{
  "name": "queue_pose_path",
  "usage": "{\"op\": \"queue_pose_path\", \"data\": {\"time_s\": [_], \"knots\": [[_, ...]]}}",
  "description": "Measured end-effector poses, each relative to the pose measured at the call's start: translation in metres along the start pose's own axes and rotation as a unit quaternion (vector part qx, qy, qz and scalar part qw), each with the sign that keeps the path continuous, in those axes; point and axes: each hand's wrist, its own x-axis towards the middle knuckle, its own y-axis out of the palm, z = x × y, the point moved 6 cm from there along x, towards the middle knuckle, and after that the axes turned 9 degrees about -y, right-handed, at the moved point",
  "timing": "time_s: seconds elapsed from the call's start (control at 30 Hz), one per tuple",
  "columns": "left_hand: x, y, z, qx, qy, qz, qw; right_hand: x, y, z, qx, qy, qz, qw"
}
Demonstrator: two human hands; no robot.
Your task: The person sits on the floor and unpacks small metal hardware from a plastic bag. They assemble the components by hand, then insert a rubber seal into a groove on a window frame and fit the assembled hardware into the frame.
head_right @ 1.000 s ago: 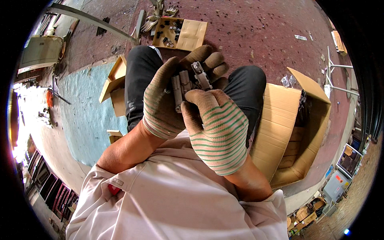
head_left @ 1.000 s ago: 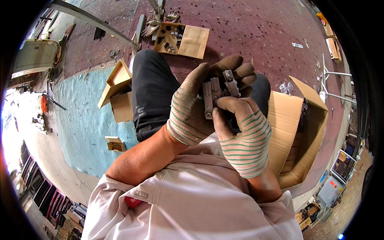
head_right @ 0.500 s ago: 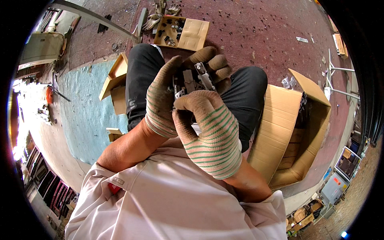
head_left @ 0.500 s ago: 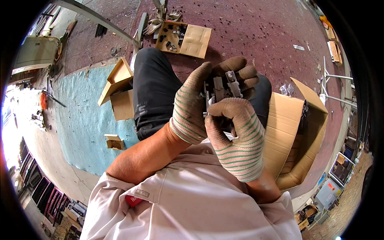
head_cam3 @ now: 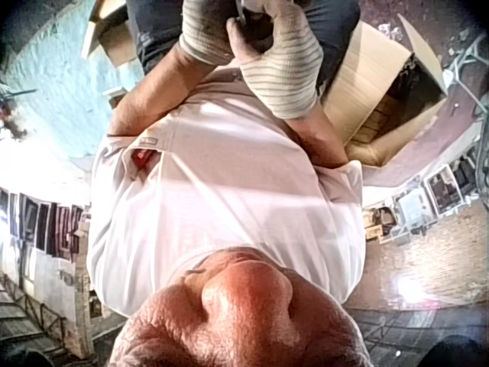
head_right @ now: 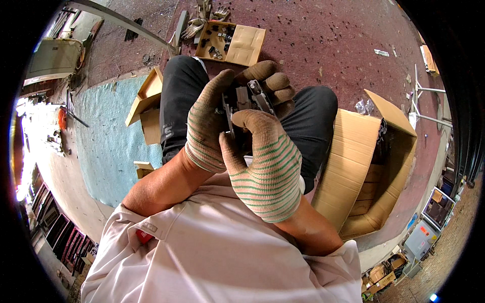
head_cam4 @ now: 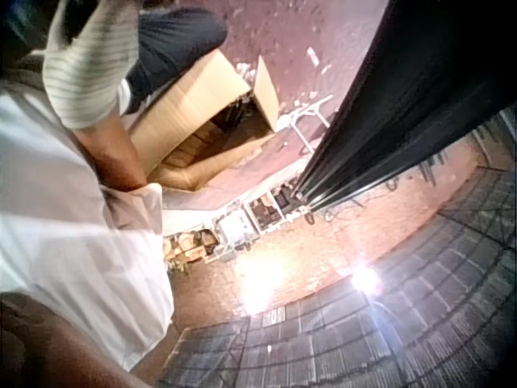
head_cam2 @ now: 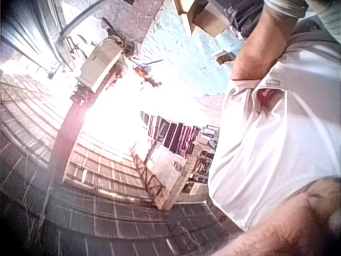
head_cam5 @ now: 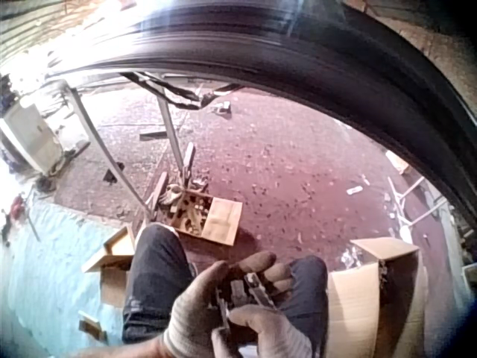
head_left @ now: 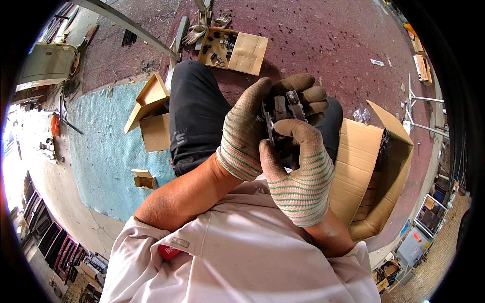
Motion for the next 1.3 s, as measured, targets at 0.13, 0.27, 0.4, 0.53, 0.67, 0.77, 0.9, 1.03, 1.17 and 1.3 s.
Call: {"op": "queue_pose_path", "data": {"time_s": [0.13, 0.27, 0.4, 0.53, 0.67, 0.77, 0.9, 1.03, 1.17, 1.3], "knots": [[-0.003, 0.007, 0.000, 0.009, 0.009, -0.077, 0.997, 0.001, -0.001, -0.002, 0.008, 0.006, -0.019, 1.000], [-0.002, 0.009, 0.000, -0.010, 0.005, -0.049, 0.999, 0.004, -0.003, -0.002, -0.010, -0.027, -0.031, 0.999], [-0.001, 0.020, 0.003, 0.014, 0.009, -0.131, 0.991, 0.007, -0.001, -0.001, -0.030, -0.044, -0.022, 0.998], [-0.006, 0.014, 0.002, 0.014, 0.011, -0.152, 0.988, 0.010, 0.003, -0.002, -0.026, -0.002, -0.007, 1.000], [-0.006, 0.009, 0.002, 0.008, 0.013, -0.128, 0.992, 0.011, 0.006, -0.004, -0.033, 0.020, -0.007, 0.999], [-0.009, 0.009, 0.000, 0.013, 0.021, -0.159, 0.987, 0.009, 0.007, -0.008, -0.024, 0.022, -0.013, 0.999], [-0.009, 0.009, -0.001, -0.020, 0.025, -0.127, 0.991, 0.006, 0.005, -0.011, 0.026, 0.045, -0.025, 0.998], [-0.009, -0.001, -0.005, -0.023, 0.012, -0.059, 0.998, 0.004, -0.003, -0.012, 0.067, 0.017, -0.075, 0.995], [-0.018, -0.013, -0.009, 0.034, 0.056, -0.185, 0.981, 0.004, -0.017, -0.010, 0.087, 0.048, -0.096, 0.990], [-0.018, -0.016, -0.004, 0.037, 0.004, -0.234, 0.971, 0.002, -0.026, -0.025, 0.121, 0.053, -0.129, 0.983]]}}
